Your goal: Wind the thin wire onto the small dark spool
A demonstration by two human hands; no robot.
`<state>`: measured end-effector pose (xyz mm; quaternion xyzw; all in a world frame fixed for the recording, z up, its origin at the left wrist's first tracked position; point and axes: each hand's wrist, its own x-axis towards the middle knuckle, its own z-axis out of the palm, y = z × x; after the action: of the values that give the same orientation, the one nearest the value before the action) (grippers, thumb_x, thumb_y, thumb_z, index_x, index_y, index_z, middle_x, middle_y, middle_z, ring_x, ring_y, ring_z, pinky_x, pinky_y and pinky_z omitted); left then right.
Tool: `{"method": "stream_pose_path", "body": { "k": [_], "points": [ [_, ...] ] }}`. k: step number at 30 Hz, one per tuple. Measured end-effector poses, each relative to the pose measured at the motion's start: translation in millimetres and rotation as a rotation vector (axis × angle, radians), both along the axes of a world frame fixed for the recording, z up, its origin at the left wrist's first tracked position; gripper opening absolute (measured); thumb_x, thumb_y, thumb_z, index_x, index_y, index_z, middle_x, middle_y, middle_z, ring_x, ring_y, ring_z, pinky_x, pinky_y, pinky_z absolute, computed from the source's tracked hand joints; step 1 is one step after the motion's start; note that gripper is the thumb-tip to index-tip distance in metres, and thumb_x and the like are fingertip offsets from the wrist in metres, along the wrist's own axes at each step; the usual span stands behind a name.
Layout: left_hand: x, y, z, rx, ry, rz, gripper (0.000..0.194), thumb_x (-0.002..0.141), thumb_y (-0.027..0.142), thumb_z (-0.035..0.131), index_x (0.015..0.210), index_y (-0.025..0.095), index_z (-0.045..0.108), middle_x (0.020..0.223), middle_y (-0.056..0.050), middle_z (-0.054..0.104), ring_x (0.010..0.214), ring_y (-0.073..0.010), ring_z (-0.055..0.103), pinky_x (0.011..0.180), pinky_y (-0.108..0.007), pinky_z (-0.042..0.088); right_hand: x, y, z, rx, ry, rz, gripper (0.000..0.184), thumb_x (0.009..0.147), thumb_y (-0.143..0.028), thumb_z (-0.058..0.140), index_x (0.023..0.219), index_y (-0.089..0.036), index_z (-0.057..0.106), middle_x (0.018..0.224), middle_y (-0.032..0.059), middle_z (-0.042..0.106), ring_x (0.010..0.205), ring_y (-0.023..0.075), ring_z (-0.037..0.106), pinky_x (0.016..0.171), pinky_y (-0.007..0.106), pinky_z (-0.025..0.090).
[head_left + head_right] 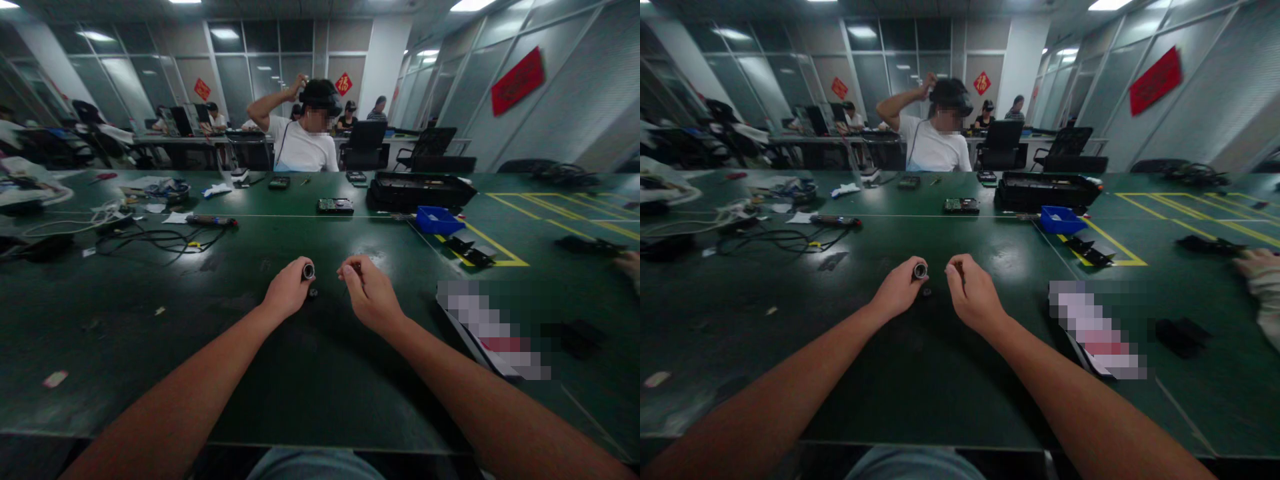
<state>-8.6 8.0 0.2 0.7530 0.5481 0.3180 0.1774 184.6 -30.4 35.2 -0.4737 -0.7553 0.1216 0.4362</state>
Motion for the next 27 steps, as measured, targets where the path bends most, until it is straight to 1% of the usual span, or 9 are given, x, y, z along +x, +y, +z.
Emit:
{"method": "stream_pose_path", "body": {
  "k": [4, 6, 9, 11, 15, 21, 23, 25, 27],
  "points": [
    [-0.2, 1.2, -1.5, 0.02, -0.009, 0.039, 0.017, 0.087, 0.021, 0.06, 0.104, 0.024, 0.056, 0.103, -0.004, 0.066, 0.093, -0.02, 0.062, 0.081, -0.031, 0.043, -2.7, 3.6, -8.3, -0.06, -0.172, 0.074, 0.019, 0.096, -0.019, 0.042, 0.106, -0.019, 0.059, 0.095, 0.0061, 0.067, 0.081, 0.0168, 0.061, 0.074, 0.03, 0.044],
    [-0.6, 1.3, -1.5, 0.026, -0.011, 0.045, 0.016, 0.088, 0.021, 0.059, 0.103, 0.024, 0.056, 0.102, -0.004, 0.066, 0.093, -0.0201, 0.062, 0.081, -0.031, 0.043, -6.2, 4.7, -13.6, -0.1, -0.299, 0.101, 0.02, 0.093, -0.018, 0.046, 0.104, -0.02, 0.062, 0.095, 0.0052, 0.068, 0.081, 0.0166, 0.061, 0.073, 0.029, 0.043],
    [-1.2, 1.6, -1.2, 0.024, 0.002, 0.057, 0.015, 0.087, 0.021, 0.059, 0.102, 0.024, 0.056, 0.101, -0.005, 0.066, 0.093, -0.0204, 0.061, 0.08, -0.031, 0.043, -14.1, 6.7, -22.0, -0.16, -0.483, 0.102, 0.019, 0.093, -0.027, 0.052, 0.106, -0.022, 0.066, 0.094, 0.0047, 0.069, 0.082, 0.0186, 0.063, 0.071, 0.029, 0.043],
    [-1.6, 2.1, -1.4, 0.023, 0.01, 0.063, 0.015, 0.087, 0.021, 0.059, 0.102, 0.024, 0.056, 0.1, -0.005, 0.066, 0.092, -0.0208, 0.061, 0.08, -0.031, 0.042, -19.2, 8.9, -26.9, -0.185, -0.546, 0.078, 0.026, 0.097, -0.035, 0.047, 0.11, -0.022, 0.067, 0.099, 0.0063, 0.071, 0.087, 0.0203, 0.065, 0.074, 0.031, 0.044],
    [-1.7, 3.2, -3.0, 0.027, 0.012, 0.06, 0.015, 0.087, 0.022, 0.059, 0.101, 0.024, 0.056, 0.1, -0.004, 0.066, 0.092, -0.021, 0.061, 0.078, -0.031, 0.042, -23.8, 15.3, -31.4, -0.231, -0.601, 0.035, 0.032, 0.099, -0.04, 0.044, 0.11, -0.024, 0.068, 0.1, 0.0071, 0.071, 0.089, 0.0213, 0.066, 0.072, 0.031, 0.044],
    [-1.4, 3.7, -4.7, 0.009, 0.019, 0.044, 0.015, 0.087, 0.022, 0.059, 0.102, 0.024, 0.055, 0.101, -0.005, 0.065, 0.091, -0.0205, 0.061, 0.077, -0.031, 0.042, -23.7, 18.0, -30.1, -0.259, -0.581, 0.084, 0.019, 0.093, -0.034, 0.057, 0.097, -0.024, 0.071, 0.094, 0.0046, 0.069, 0.082, 0.0182, 0.063, 0.066, 0.028, 0.04],
    [-1.2, 3.9, -5.2, 0.004, 0.025, 0.046, 0.015, 0.087, 0.021, 0.058, 0.102, 0.024, 0.055, 0.1, -0.005, 0.065, 0.09, -0.0203, 0.061, 0.076, -0.031, 0.042, -24.5, 15.8, -29.8, -0.237, -0.566, 0.09, 0.02, 0.091, -0.033, 0.06, 0.105, -0.024, 0.07, 0.095, 0.0044, 0.068, 0.081, 0.018, 0.062, 0.065, 0.028, 0.04],
    [-1.0, 4.1, -5.3, 0.002, 0.031, 0.049, 0.014, 0.087, 0.021, 0.058, 0.101, 0.024, 0.055, 0.099, -0.004, 0.066, 0.089, -0.02, 0.061, 0.076, -0.031, 0.042, -25.4, 13.5, -30.0, -0.19, -0.562, 0.128, 0.027, 0.092, -0.034, 0.058, 0.117, -0.026, 0.067, 0.096, 0.0039, 0.067, 0.082, 0.0179, 0.062, 0.066, 0.028, 0.04],
    [-0.7, 4.3, -5.1, 0.001, 0.035, 0.05, 0.014, 0.088, 0.022, 0.058, 0.101, 0.024, 0.055, 0.099, -0.004, 0.066, 0.089, -0.0197, 0.061, 0.076, -0.031, 0.042, -25.8, 12.5, -30.8, -0.154, -0.576, 0.188, 0.028, 0.095, -0.037, 0.053, 0.117, -0.028, 0.068, 0.096, 0.0037, 0.066, 0.082, 0.0176, 0.063, 0.068, 0.028, 0.041]
  ]
}}
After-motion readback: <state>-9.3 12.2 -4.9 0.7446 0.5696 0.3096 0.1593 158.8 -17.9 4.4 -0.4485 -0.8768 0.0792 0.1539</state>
